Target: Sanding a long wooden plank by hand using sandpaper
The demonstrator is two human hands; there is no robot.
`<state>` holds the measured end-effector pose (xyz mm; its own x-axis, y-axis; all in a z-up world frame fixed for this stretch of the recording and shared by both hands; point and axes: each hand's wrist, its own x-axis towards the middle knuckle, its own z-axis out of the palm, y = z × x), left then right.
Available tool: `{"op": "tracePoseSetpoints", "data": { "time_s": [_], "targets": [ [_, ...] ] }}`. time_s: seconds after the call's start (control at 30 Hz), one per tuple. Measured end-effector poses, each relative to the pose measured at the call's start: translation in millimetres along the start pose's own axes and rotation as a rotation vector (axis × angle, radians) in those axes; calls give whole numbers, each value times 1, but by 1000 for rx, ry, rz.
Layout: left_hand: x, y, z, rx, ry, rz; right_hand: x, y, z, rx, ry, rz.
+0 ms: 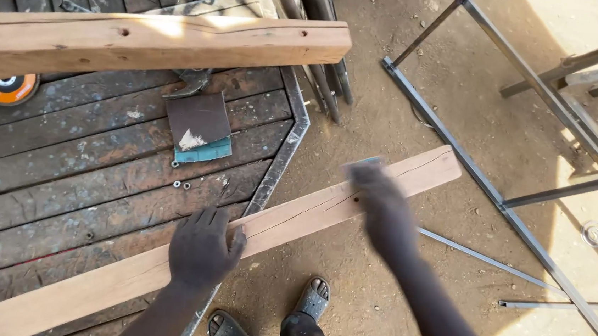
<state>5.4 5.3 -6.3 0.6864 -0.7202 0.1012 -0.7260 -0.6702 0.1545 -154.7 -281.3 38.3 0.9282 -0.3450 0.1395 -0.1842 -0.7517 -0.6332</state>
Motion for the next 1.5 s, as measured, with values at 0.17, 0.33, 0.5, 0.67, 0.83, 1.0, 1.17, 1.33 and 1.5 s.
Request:
{"op": "tracePoseSetpoints", "data": {
  "time_s": [0.17, 0.33, 0.5, 0.67, 0.83, 1.0, 1.17, 1.33, 1.5],
  "targets": [
    [-2, 2, -2, -12, 8, 5, 1, -41, 49, -168, 125, 70],
    [2, 1, -7, -29, -6, 25, -6, -33, 45, -100, 118, -92],
    [-4, 1, -4, 14, 37, 15, -27, -3, 29, -439, 352, 121],
    [3, 10, -25, -59, -172, -43, -35, -144, 59, 75, -30, -66],
    [1, 6, -5, -39, -27, 21, -48, -11, 5, -222, 133, -22],
    [-1, 1, -4, 20, 55, 40, -50, -19, 40, -221, 483, 166],
    [-4, -4, 4, 9, 81, 45, -74, -84, 88, -163, 212, -185],
    [6, 8, -14, -26, 80, 59, -60, 82, -26, -499, 295, -150],
    [7, 17, -41, -84, -55, 89, -41, 105, -46, -489, 367, 109]
  ]
}}
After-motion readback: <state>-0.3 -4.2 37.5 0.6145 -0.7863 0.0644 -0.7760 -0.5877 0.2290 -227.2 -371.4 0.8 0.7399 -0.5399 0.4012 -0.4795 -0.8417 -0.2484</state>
